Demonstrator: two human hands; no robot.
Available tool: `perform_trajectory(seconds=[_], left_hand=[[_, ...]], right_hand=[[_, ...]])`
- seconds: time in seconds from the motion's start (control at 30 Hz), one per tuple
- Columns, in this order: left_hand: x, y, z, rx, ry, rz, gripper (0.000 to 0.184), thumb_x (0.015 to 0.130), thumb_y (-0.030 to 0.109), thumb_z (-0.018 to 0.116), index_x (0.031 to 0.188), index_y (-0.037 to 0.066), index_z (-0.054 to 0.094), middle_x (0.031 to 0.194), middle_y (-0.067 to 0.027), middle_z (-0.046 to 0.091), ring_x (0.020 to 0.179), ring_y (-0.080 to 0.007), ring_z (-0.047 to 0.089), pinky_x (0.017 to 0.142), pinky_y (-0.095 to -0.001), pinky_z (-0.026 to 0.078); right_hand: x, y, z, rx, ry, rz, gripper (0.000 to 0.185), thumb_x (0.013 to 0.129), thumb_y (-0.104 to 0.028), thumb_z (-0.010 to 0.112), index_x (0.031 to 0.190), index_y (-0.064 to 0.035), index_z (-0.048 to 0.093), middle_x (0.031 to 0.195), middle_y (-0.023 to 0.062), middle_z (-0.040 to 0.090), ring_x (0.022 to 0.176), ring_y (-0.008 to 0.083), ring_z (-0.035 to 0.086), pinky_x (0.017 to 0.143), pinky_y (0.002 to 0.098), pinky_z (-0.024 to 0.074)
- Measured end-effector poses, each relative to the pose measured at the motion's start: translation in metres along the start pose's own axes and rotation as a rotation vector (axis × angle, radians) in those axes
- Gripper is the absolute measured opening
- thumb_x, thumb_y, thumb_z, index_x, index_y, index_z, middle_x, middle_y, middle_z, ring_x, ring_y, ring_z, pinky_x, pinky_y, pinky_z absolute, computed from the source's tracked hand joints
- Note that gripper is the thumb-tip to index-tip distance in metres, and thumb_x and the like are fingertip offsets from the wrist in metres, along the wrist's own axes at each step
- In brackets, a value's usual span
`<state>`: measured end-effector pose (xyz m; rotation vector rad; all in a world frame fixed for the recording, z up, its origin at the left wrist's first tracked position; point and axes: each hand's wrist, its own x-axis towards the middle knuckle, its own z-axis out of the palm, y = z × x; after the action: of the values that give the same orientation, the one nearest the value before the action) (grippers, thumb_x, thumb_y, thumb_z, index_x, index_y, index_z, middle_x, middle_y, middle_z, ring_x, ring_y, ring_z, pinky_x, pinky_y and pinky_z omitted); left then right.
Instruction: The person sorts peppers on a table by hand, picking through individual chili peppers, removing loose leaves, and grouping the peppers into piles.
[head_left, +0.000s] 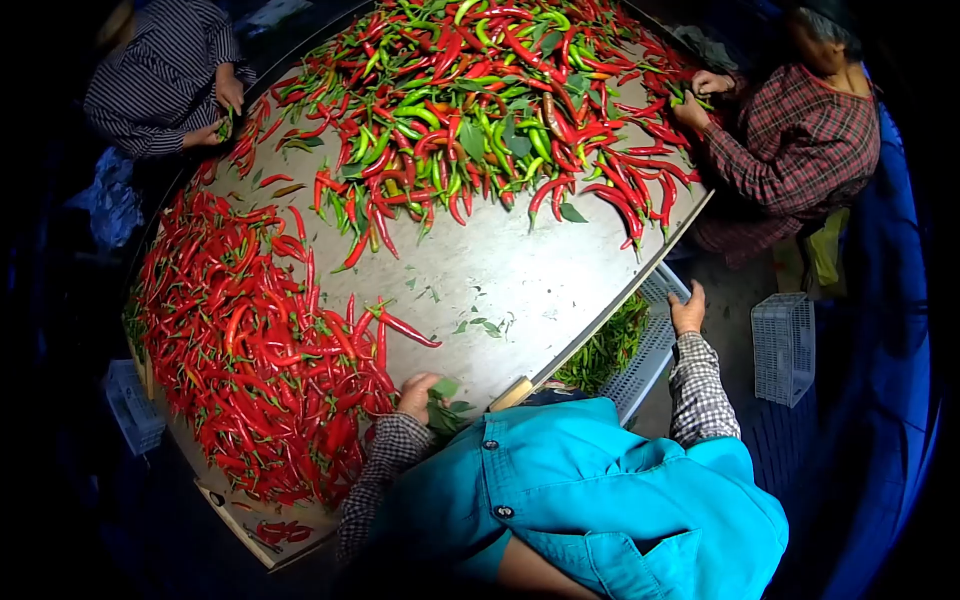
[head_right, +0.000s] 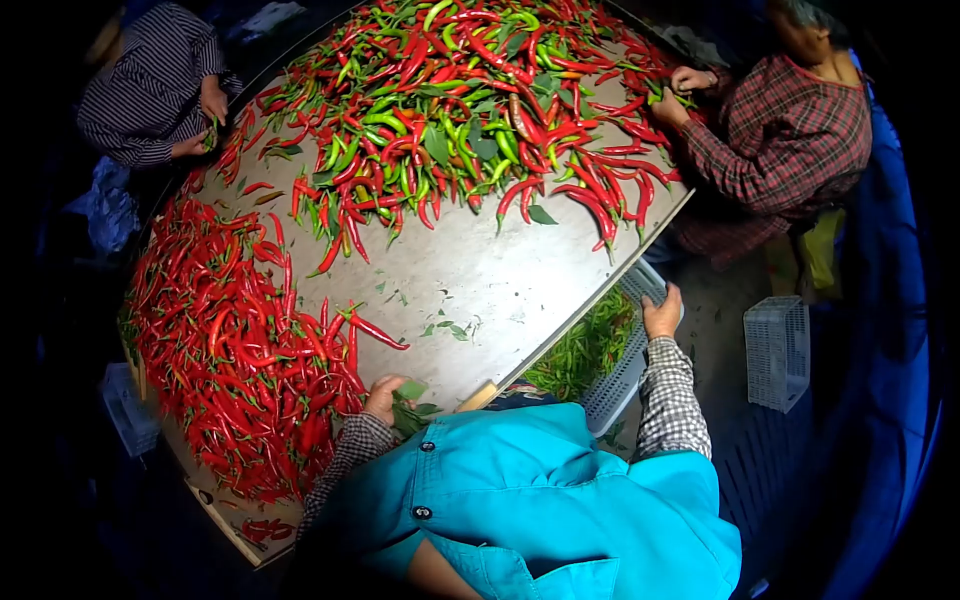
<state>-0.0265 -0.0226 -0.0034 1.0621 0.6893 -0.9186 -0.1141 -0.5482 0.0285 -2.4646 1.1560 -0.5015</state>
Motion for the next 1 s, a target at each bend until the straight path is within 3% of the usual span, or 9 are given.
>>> perform_trajectory(seconds=[0.07, 0.13, 0.2, 0.27, 0.37, 0.5, 0.73, 0.9, 1.0], left_hand=[[-0.003, -0.017, -0.003, -0.033, -0.106, 0.042, 0.008, 0.077, 0.01, 0.057, 0.074, 0.002, 0.054, 0.065, -0.0098, 0.056, 0.052, -0.0217, 0.055, 0.047, -0.0332, 0.047], [-0.008, -0.029, -0.005, -0.067, -0.095, 0.047, 0.007, 0.076, 0.005, 0.055, 0.071, 0.004, 0.051, 0.065, -0.0094, 0.055, 0.053, -0.0217, 0.055, 0.048, -0.0335, 0.048], [-0.004, -0.045, -0.013, -0.16, -0.201, -0.008, 0.007, 0.077, 0.004, 0.054, 0.071, 0.006, 0.05, 0.065, -0.0079, 0.055, 0.055, -0.0206, 0.056, 0.05, -0.0337, 0.048], [-0.008, -0.057, -0.018, -0.137, -0.21, 0.023, 0.006, 0.078, 0.006, 0.052, 0.073, 0.006, 0.05, 0.07, -0.0059, 0.056, 0.062, -0.0177, 0.056, 0.057, -0.0317, 0.048], [-0.009, -0.074, -0.034, 0.084, -0.267, 0.145, 0.007, 0.082, 0.011, 0.05, 0.078, 0.006, 0.053, 0.078, -0.003, 0.055, 0.077, -0.0113, 0.052, 0.072, -0.0242, 0.042], [-0.021, -0.083, -0.042, 0.036, -0.461, 0.161, 0.013, 0.087, 0.012, 0.048, 0.095, 0.004, 0.053, 0.087, -0.0026, 0.054, 0.081, -0.0108, 0.051, 0.075, -0.0234, 0.042], [-0.075, -0.047, -0.014, 0.04, -0.401, 0.104, 0.014, 0.088, 0.015, 0.052, 0.092, 0.002, 0.051, 0.113, -0.0124, 0.056, 0.105, -0.0154, 0.051, 0.092, -0.0275, 0.039], [-0.06, -0.067, -0.045, 0.298, -0.35, 0.204, 0.01, 0.087, 0.015, 0.054, 0.089, 0.006, 0.051, 0.089, -0.0012, 0.056, 0.087, -0.0107, 0.051, 0.08, -0.022, 0.04], [-0.045, -0.083, -0.062, 0.196, -0.324, 0.237, 0.01, 0.086, 0.014, 0.054, 0.093, 0.006, 0.051, 0.086, 0.0015, 0.051, 0.085, -0.0091, 0.047, 0.077, -0.0213, 0.039]], right_hand=[[-0.011, -0.072, -0.009, 0.107, 0.117, -0.449, 0.05, 0.063, -0.006, 0.068, 0.109, 0.0001, 0.05, 0.111, 0.0186, 0.052, 0.103, 0.0343, 0.049, 0.091, 0.038, 0.0382], [-0.042, -0.144, 0.0, 0.183, -0.076, -0.617, 0.038, 0.067, -0.007, 0.065, 0.102, -0.0005, 0.052, 0.105, 0.016, 0.053, 0.096, 0.0326, 0.051, 0.088, 0.0388, 0.0395], [-0.078, -0.18, 0.035, 0.415, -0.604, -0.716, 0.036, 0.066, -0.01, 0.069, 0.098, -0.0031, 0.056, 0.102, 0.014, 0.053, 0.095, 0.0308, 0.051, 0.083, 0.0371, 0.0431], [-0.113, -0.216, 0.052, 0.269, -0.865, -0.71, 0.046, 0.063, -0.013, 0.074, 0.103, -0.0039, 0.053, 0.103, 0.0158, 0.049, 0.098, 0.0327, 0.051, 0.083, 0.0369, 0.0448], [-0.149, -0.238, 0.083, 0.073, -0.906, -0.633, 0.06, 0.063, -0.013, 0.075, 0.113, -0.0035, 0.044, 0.108, 0.0211, 0.042, 0.095, 0.0371, 0.052, 0.082, 0.0399, 0.0458], [-0.153, -0.259, 0.129, 0.176, -0.819, -0.6, 0.052, 0.063, -0.009, 0.073, 0.107, -0.0005, 0.047, 0.101, 0.0227, 0.046, 0.092, 0.0397, 0.05, 0.08, 0.0406, 0.044], [-0.151, -0.316, 0.18, 0.318, -0.858, -0.814, 0.055, 0.064, -0.01, 0.073, 0.111, -0.0025, 0.047, 0.11, 0.0205, 0.044, 0.1, 0.0383, 0.048, 0.085, 0.0388, 0.0431], [-0.149, -0.338, 0.204, 0.335, -0.972, -1.201, 0.075, 0.05, -0.025, 0.082, 0.113, -0.005, 0.047, 0.113, 0.0181, 0.043, 0.104, 0.037, 0.046, 0.088, 0.039, 0.0407], [-0.141, -0.33, 0.185, 0.148, -1.101, -1.228, 0.063, 0.055, -0.021, 0.079, 0.108, -0.0059, 0.049, 0.107, 0.0165, 0.045, 0.101, 0.0357, 0.047, 0.085, 0.0398, 0.0413]])
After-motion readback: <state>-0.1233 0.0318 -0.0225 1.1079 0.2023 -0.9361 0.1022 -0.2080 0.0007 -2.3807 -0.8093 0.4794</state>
